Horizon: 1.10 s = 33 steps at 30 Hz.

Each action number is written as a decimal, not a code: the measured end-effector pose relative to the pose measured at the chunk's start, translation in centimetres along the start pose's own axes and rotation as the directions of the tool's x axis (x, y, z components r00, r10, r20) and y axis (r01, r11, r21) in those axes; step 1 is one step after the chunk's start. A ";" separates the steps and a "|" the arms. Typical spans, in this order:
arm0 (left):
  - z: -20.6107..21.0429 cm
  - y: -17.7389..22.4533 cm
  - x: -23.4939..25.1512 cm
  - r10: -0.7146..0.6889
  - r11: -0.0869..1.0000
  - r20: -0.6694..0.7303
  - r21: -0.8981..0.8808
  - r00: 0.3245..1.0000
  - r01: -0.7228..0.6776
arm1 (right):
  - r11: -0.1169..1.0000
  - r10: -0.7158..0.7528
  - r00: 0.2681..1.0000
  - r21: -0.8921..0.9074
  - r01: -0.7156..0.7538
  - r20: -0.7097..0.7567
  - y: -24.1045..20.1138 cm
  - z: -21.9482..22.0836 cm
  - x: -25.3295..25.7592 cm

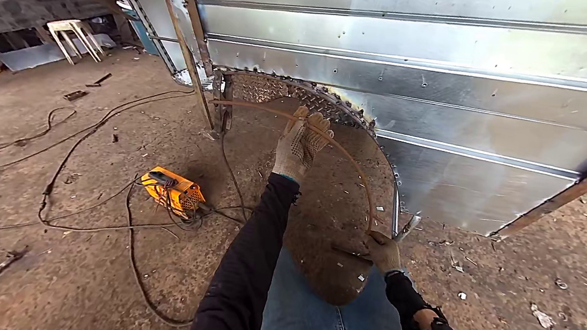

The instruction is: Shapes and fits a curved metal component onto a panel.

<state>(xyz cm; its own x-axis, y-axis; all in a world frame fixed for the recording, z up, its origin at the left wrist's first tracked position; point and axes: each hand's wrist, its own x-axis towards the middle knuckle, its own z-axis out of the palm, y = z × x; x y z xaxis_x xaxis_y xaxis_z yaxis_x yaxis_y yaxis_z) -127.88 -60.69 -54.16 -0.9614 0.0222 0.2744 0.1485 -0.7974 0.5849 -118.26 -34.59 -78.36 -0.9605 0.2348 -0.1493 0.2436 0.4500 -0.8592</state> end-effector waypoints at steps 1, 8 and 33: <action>0.1 0.0 0.0 0.000 1.000 -0.009 -0.004 1.000 0.000 | 1.000 -0.001 1.000 -0.003 0.000 -0.003 0.0 0.0 0.0; 0.1 -0.1 0.3 -0.010 1.000 -0.022 0.014 1.000 0.011 | 1.000 0.010 1.000 -0.001 -0.010 0.004 -0.1 -0.2 -0.1; -0.3 0.0 0.3 0.012 1.000 0.018 0.001 1.000 -0.012 | 0.999 0.035 0.999 0.016 -0.035 0.010 -0.2 -0.2 -0.2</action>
<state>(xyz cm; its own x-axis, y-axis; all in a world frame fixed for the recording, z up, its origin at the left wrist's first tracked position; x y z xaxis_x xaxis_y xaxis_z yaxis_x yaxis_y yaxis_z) -128.26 -60.86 -54.36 -0.9551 0.0240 0.2953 0.1601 -0.7970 0.5824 -118.09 -34.55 -78.03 -0.9528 0.2417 -0.1838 0.2747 0.4279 -0.8611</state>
